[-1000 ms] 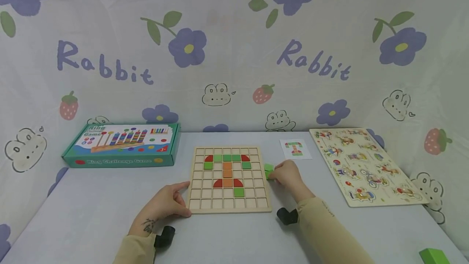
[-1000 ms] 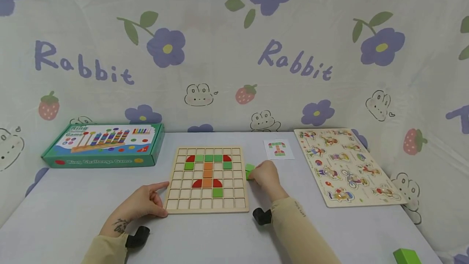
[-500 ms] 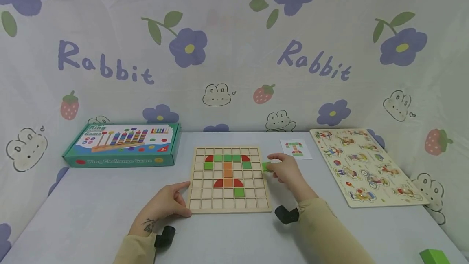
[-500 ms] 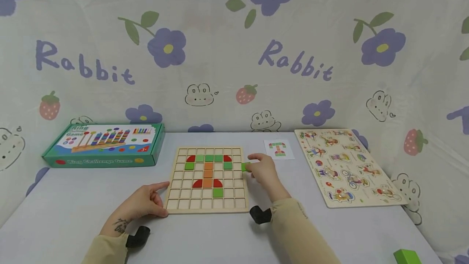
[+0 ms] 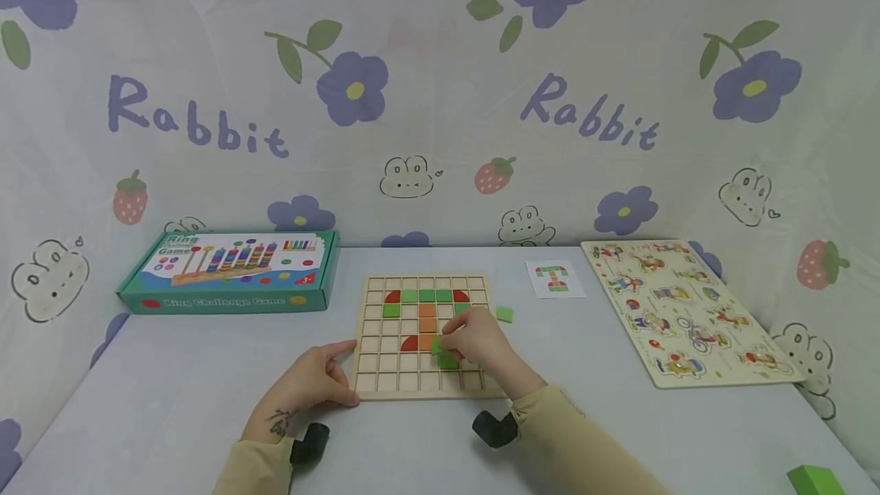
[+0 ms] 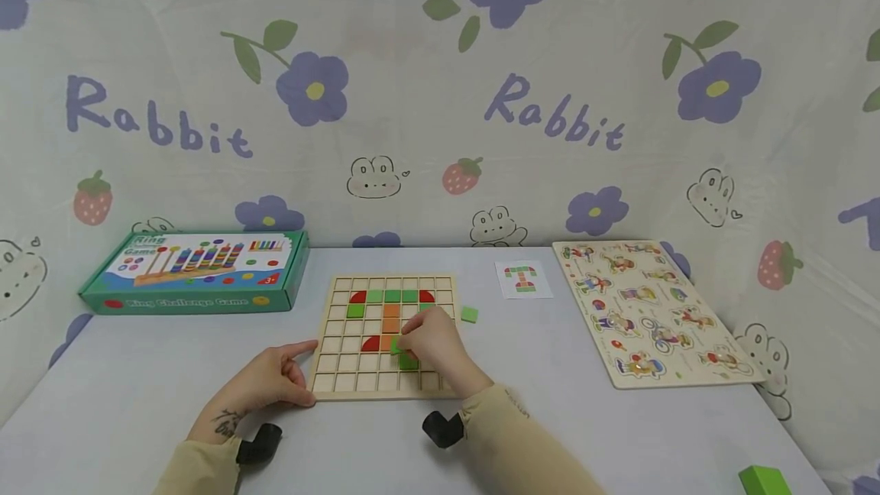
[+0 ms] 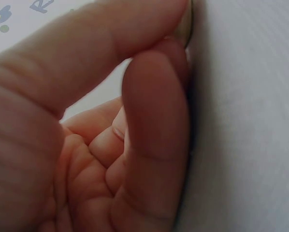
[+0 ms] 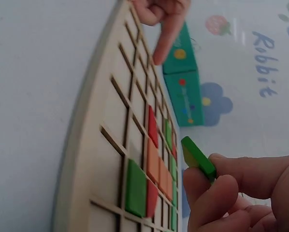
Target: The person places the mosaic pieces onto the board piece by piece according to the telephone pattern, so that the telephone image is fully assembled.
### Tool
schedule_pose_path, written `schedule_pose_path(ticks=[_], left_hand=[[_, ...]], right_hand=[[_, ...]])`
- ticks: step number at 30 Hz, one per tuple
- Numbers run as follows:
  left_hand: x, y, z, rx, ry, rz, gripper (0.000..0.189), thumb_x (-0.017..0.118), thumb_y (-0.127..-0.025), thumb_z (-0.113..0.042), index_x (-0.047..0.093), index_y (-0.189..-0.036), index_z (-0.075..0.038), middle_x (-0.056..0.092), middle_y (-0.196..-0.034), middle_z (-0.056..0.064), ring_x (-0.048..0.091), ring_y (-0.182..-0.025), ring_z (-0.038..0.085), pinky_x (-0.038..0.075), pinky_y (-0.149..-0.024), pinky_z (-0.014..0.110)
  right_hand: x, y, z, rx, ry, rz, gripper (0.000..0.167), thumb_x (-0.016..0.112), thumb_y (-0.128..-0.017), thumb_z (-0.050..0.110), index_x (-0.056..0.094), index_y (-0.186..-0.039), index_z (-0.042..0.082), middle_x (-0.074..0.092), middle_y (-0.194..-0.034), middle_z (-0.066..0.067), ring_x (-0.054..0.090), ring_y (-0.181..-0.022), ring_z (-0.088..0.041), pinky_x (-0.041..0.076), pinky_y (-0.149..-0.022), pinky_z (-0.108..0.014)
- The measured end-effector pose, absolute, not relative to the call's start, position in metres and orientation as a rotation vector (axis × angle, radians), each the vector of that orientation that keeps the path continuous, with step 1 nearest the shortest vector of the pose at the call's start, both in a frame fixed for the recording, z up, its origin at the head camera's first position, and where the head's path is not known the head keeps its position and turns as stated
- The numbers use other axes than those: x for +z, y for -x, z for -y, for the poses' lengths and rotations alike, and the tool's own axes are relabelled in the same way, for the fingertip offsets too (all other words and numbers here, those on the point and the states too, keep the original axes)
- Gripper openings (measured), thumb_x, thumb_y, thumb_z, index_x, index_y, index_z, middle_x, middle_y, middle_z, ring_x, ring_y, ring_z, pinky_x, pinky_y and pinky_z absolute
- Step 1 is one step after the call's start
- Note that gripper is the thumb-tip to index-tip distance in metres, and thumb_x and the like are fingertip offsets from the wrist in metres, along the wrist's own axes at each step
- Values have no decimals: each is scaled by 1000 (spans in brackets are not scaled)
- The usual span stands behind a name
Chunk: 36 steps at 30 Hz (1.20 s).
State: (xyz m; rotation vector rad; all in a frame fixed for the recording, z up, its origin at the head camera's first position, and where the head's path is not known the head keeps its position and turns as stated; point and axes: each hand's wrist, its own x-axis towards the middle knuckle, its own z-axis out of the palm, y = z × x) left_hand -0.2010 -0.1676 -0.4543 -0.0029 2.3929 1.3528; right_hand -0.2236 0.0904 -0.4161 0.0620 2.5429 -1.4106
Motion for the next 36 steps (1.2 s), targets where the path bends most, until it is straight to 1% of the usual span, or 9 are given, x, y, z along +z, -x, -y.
schedule_pose_path(ticks=[3, 5, 8, 12, 16, 22, 28, 36], left_hand=[[-454, 201, 168, 1351, 0, -2392, 89, 83, -60, -4, 41, -139, -6, 57, -61, 4, 47, -53, 12, 39, -52, 27], [-454, 201, 168, 1349, 1, -2396, 89, 83, -60, -4, 42, -139, -6, 57, -61, 4, 47, -53, 13, 39, -52, 27], [-454, 201, 168, 1345, -2, -2402, 89, 84, -60, -5, 42, -138, -6, 57, -62, 4, 48, -53, 13, 39, -51, 27], [-454, 201, 168, 1343, -12, -2404, 89, 83, -60, -5, 41, -139, -6, 57, -61, 3, 47, -53, 12, 38, -51, 27], [-454, 201, 168, 1338, -30, -2407, 89, 83, -61, -5, 41, -139, -6, 57, -61, 3, 46, -53, 12, 38, -51, 27], [-454, 201, 168, 1339, -32, -2405, 88, 83, -61, -6, 41, -139, -6, 57, -61, 3, 46, -53, 12, 38, -51, 27], [-455, 201, 168, 1337, -34, -2410, 89, 83, -61, -5, 41, -139, -5, 57, -61, 4, 47, -53, 12, 39, -52, 27], [-455, 201, 168, 1336, -33, -2412, 89, 83, -60, -5, 41, -139, -5, 57, -62, 4, 47, -54, 12, 39, -52, 28]], right_hand=[[-420, 222, -82, -1326, -35, -2580, 9, 69, -78, 9, 65, -83, 3, 59, -70, -4, 52, -54, -12, 41, -52, -24], [-422, 222, -79, -1293, -18, -2601, 7, 69, -77, 9, 65, -81, 4, 59, -76, -5, 53, -56, -13, 42, -53, -24], [-428, 222, -75, -1261, 2, -2628, 7, 70, -76, 8, 64, -79, 5, 59, -81, -5, 53, -61, -14, 42, -55, -25], [-432, 222, -71, -1246, 8, -2647, 8, 71, -75, 7, 62, -75, 7, 58, -76, -5, 52, -68, -16, 41, -58, -27], [-433, 221, -69, -1234, 26, -2668, 9, 71, -75, 7, 62, -71, 7, 57, -73, -3, 51, -70, -17, 41, -58, -27], [-432, 219, -66, -1110, 43, -2733, 11, 71, -75, 9, 62, -68, 9, 58, -70, -1, 50, -68, -17, 38, -56, -28], [-429, 218, -64, -955, 49, -2804, 15, 72, -75, 13, 61, -65, 12, 57, -66, 1, 50, -64, -17, 37, -52, -29], [-432, 217, -62, -871, 65, -2860, 16, 71, -74, 12, 60, -63, 12, 57, -64, 1, 51, -62, -16, 37, -50, -30]])
